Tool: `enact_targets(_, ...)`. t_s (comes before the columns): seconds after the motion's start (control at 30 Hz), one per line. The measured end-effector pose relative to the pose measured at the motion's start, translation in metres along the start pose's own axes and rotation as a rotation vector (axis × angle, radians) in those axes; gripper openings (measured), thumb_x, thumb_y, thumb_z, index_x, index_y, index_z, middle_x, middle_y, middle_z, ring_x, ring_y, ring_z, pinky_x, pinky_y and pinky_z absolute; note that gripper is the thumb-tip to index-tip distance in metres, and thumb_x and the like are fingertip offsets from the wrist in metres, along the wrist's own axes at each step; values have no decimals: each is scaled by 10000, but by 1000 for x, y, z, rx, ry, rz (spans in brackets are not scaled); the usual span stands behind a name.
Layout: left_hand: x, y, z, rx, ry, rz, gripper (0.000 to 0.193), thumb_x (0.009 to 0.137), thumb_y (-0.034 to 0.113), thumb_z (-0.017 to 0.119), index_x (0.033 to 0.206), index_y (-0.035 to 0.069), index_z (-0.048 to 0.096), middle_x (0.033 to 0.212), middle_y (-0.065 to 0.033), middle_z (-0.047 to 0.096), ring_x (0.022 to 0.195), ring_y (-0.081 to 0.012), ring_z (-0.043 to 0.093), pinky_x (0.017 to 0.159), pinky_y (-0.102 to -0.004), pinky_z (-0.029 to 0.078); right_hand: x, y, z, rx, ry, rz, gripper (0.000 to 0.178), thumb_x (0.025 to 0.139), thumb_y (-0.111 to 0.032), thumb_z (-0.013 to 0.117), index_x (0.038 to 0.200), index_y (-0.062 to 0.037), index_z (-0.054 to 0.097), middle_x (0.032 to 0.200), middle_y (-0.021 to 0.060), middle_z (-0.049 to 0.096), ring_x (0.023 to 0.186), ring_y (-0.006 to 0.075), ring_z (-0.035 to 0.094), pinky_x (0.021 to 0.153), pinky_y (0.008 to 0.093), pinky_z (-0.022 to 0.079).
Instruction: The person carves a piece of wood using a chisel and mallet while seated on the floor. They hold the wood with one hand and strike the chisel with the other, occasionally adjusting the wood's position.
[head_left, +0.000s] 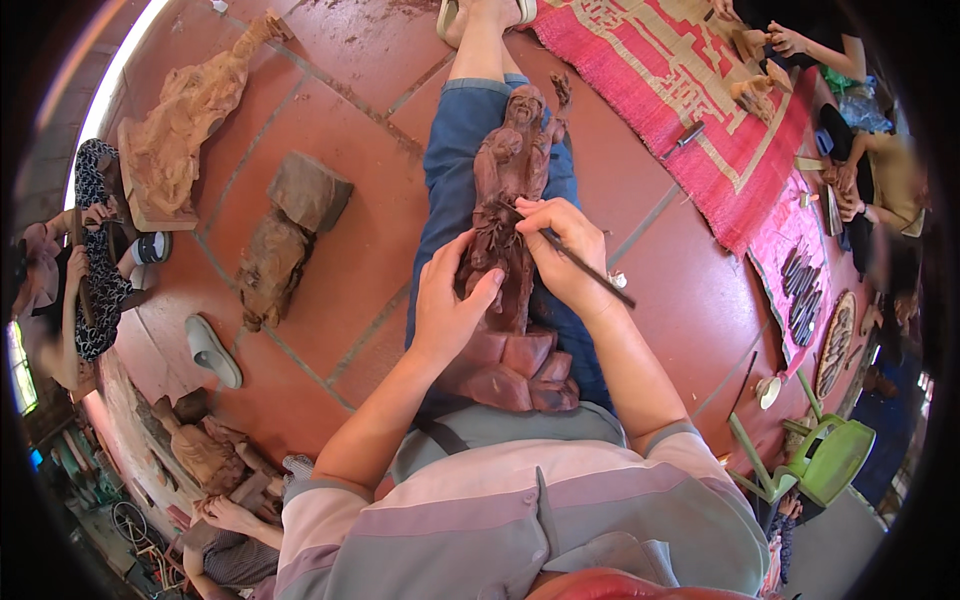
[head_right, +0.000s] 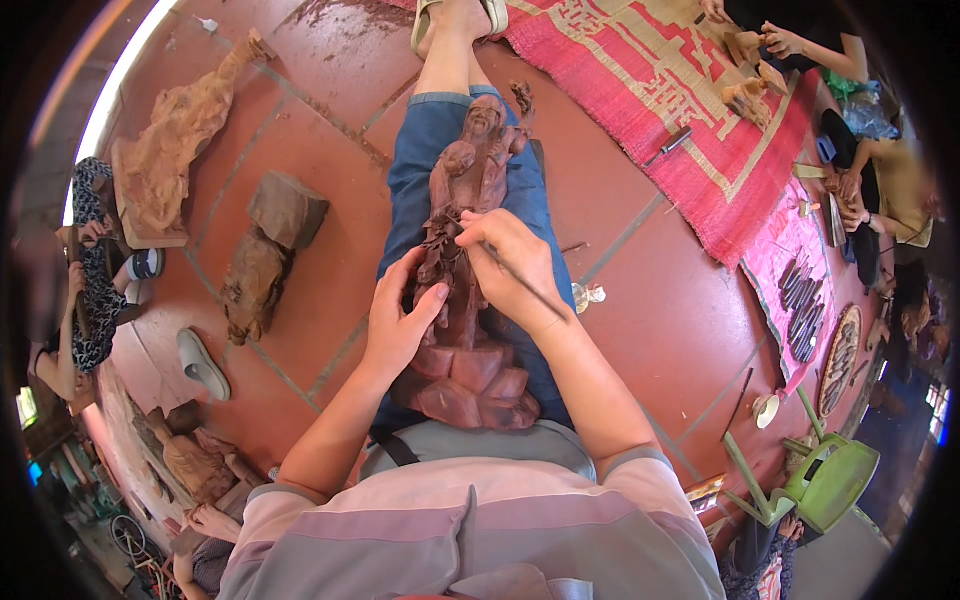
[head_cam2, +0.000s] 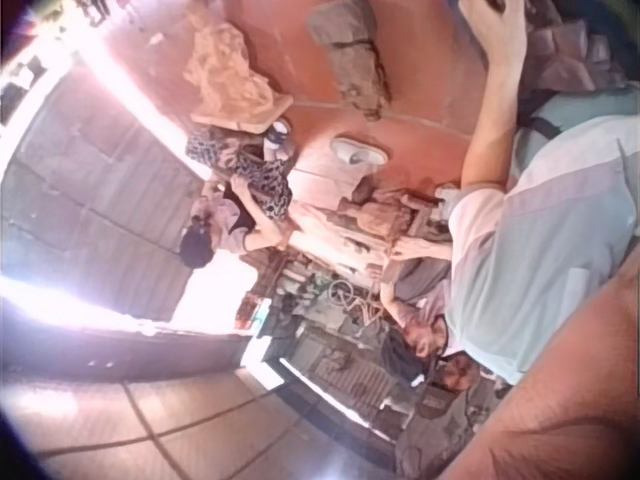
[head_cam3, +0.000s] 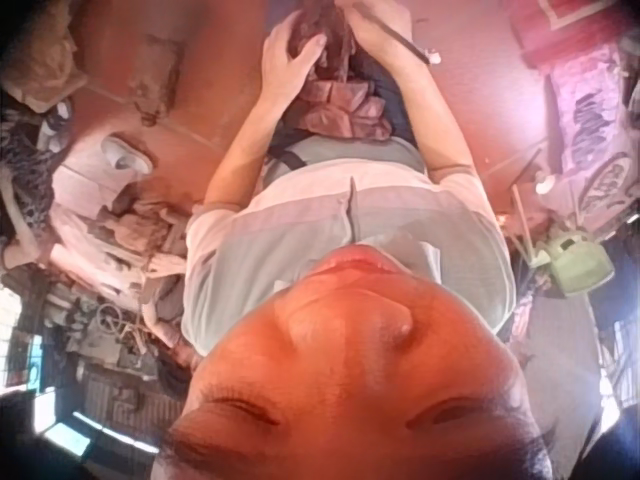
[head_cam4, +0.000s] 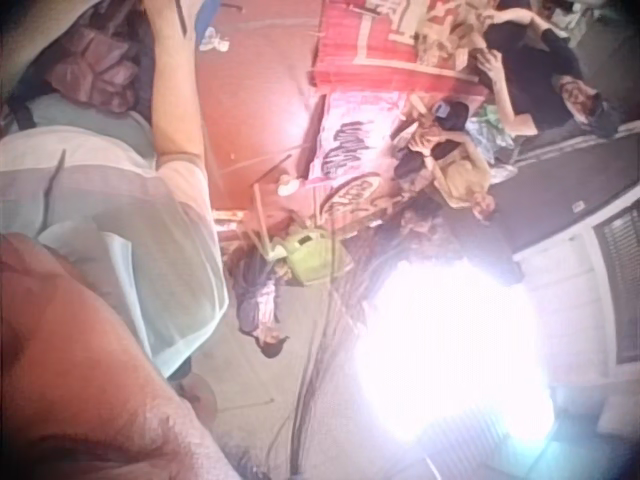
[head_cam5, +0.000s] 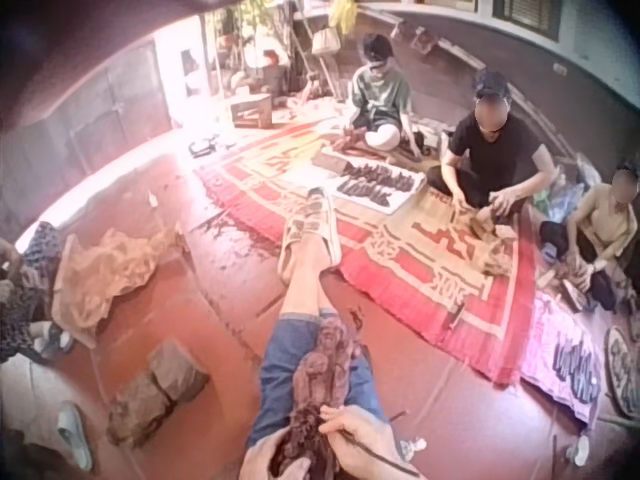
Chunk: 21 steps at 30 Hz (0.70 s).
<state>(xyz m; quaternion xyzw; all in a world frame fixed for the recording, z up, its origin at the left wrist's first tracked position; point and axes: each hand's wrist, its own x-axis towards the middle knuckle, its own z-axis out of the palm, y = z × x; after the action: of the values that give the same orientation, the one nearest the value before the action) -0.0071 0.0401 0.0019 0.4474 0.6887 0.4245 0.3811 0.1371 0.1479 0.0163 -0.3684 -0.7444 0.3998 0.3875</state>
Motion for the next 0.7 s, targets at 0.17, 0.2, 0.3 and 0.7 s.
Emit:
enact_targets(0.17,-1,0,-2,38,-16,11,538,843,239,670,1285,-10,491,1225,-147,535,1137,-251,504,977,-351,385,1,-9,2,-7,-15,-41,54,801,24,620,817,-21,593,861,150,633,937,297,656,766,352,526)
enact_targets(0.2,-2,0,-2,22,-11,-5,538,842,241,671,1284,-10,492,1223,-146,537,1137,-253,505,975,-352,385,2,-11,3,-10,-8,-20,54,800,23,620,816,-20,591,859,148,632,936,297,656,767,352,525)
enact_targets(0.3,-1,-2,-1,1,1,15,553,819,273,682,1278,19,507,1229,-136,545,1123,-271,496,965,-358,380,4,-9,3,19,1,39,52,794,14,624,814,-18,588,856,141,635,932,293,657,777,351,520)
enact_targets(0.7,-2,-3,-1,44,14,44,529,837,261,679,1264,-5,515,1215,-150,551,1119,-259,517,969,-352,389,-3,-18,13,-43,49,102,79,828,-38,657,794,-14,589,828,115,674,948,215,674,793,314,521)
